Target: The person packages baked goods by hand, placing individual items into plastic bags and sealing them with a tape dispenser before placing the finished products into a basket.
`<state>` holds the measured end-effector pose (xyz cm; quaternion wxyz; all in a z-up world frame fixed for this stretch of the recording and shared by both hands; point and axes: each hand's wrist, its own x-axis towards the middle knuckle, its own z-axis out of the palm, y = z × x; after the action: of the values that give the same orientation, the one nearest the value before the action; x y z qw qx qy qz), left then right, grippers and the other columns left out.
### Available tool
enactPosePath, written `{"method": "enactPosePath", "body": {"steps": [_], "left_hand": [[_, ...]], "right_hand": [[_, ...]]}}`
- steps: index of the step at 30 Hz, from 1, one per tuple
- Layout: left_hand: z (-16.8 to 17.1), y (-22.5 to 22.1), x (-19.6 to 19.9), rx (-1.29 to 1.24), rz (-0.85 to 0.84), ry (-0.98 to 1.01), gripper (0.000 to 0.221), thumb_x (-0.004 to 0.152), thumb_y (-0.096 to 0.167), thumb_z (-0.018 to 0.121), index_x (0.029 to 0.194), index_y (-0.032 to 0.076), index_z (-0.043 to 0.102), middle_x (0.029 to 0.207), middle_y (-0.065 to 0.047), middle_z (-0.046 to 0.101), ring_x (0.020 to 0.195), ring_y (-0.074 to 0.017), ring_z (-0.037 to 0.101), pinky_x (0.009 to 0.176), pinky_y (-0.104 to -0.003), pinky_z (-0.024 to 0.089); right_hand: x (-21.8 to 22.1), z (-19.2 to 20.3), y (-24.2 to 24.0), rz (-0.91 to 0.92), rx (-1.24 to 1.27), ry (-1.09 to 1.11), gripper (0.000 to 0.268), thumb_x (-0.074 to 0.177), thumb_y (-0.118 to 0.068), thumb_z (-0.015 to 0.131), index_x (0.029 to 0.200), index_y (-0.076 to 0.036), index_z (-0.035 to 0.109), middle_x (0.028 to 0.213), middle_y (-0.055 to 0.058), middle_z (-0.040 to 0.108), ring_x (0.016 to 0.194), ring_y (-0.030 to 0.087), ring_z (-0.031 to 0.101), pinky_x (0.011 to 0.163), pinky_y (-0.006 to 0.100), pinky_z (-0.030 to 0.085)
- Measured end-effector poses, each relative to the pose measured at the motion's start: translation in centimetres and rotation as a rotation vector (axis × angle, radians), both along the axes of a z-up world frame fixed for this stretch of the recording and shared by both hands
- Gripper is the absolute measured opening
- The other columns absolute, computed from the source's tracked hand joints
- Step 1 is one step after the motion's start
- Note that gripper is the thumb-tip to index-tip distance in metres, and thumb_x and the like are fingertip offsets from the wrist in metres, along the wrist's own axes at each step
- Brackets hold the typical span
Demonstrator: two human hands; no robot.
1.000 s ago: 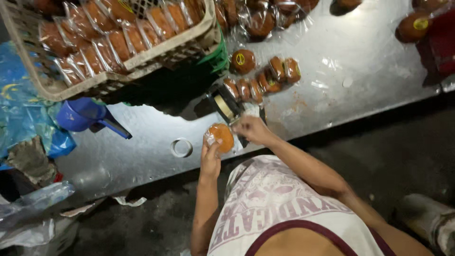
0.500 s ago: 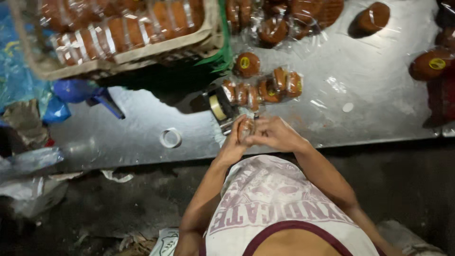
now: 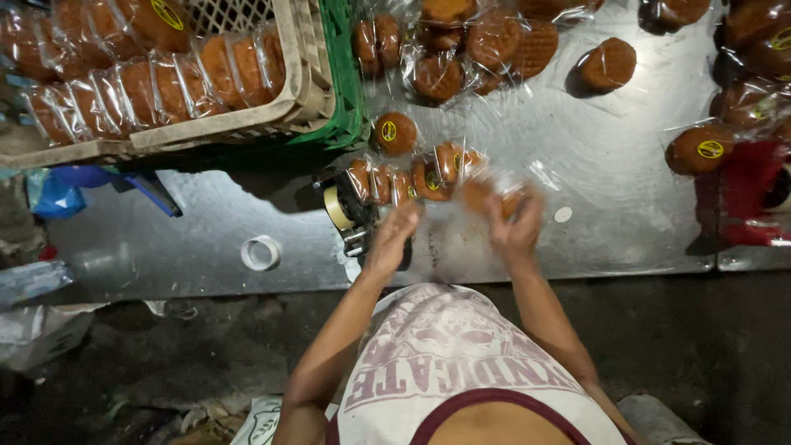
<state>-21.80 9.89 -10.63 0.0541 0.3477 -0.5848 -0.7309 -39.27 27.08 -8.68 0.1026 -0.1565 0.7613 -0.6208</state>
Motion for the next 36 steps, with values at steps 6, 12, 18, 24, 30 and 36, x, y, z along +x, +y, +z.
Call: {"method": "enactPosePath", "body": {"steps": [6, 12, 18, 24, 30, 36], "left_hand": [[-3.3, -0.8, -2.7, -0.555, 0.192, -0.334, 0.071, 0.088, 0.039, 0.073, 0.145, 0.005, 0.049, 0.139, -0.016, 0.056, 0.127, -0.0306, 0.059, 0.109, -0.040, 0.045], [-6.1, -0.1, -7.1, -0.771, 0.008, -0.419, 0.094, 0.082, 0.043, 0.082, 0.150, -0.003, 0.037, 0.147, -0.030, 0.043, 0.140, -0.0459, 0.039, 0.119, -0.054, 0.029], [-6.4, 0.2, -9.5, -0.780, -0.055, -0.630, 0.106, 0.074, 0.043, 0.087, 0.150, -0.004, 0.029, 0.150, -0.034, 0.034, 0.139, -0.0489, 0.032, 0.107, -0.065, 0.023], [-10.7, -1.7, -10.2, -0.466, -0.069, -0.614, 0.060, 0.102, 0.039, 0.062, 0.153, 0.010, 0.051, 0.128, -0.021, 0.072, 0.119, -0.0392, 0.069, 0.104, -0.046, 0.054], [-13.1, -3.4, -9.1, 0.330, 0.021, 0.088, 0.056, 0.087, 0.013, 0.063, 0.141, 0.008, 0.053, 0.131, -0.016, 0.065, 0.118, -0.0327, 0.064, 0.099, -0.045, 0.055], [-11.1, -1.0, -11.6, -0.901, -0.225, -0.255, 0.056, 0.089, 0.019, 0.068, 0.140, 0.007, 0.049, 0.135, -0.022, 0.060, 0.124, -0.0433, 0.056, 0.105, -0.050, 0.046]], "right_hand": [[-5.5, -3.0, -4.4, 0.296, 0.760, 0.173, 0.062, 0.104, -0.041, 0.066, 0.152, -0.009, 0.046, 0.140, 0.024, 0.055, 0.128, 0.040, 0.056, 0.106, 0.050, 0.048], [-4.9, -1.2, -10.7, 0.319, 0.856, -0.019, 0.124, 0.075, -0.064, 0.081, 0.157, 0.001, 0.014, 0.156, 0.040, 0.010, 0.134, 0.065, 0.027, 0.102, 0.067, 0.036], [-5.5, -1.3, -10.4, 0.370, 0.925, 0.087, 0.114, 0.069, -0.047, 0.086, 0.157, -0.007, 0.025, 0.160, 0.034, 0.015, 0.141, 0.061, 0.025, 0.108, 0.069, 0.033], [-5.0, -5.4, -6.0, 0.243, 0.660, 0.264, 0.110, 0.069, -0.043, 0.086, 0.154, 0.001, 0.031, 0.157, 0.033, 0.028, 0.140, 0.056, 0.035, 0.111, 0.062, 0.037], [-7.2, -7.6, -3.3, 0.181, 0.432, 0.211, 0.097, 0.085, -0.047, 0.079, 0.157, -0.002, 0.034, 0.158, 0.025, 0.041, 0.145, 0.045, 0.045, 0.121, 0.052, 0.042], [-7.2, -6.1, -3.5, 0.356, 0.641, 0.228, 0.121, 0.074, -0.053, 0.085, 0.158, 0.004, 0.018, 0.157, 0.036, 0.028, 0.144, 0.054, 0.031, 0.117, 0.056, 0.031]]}}
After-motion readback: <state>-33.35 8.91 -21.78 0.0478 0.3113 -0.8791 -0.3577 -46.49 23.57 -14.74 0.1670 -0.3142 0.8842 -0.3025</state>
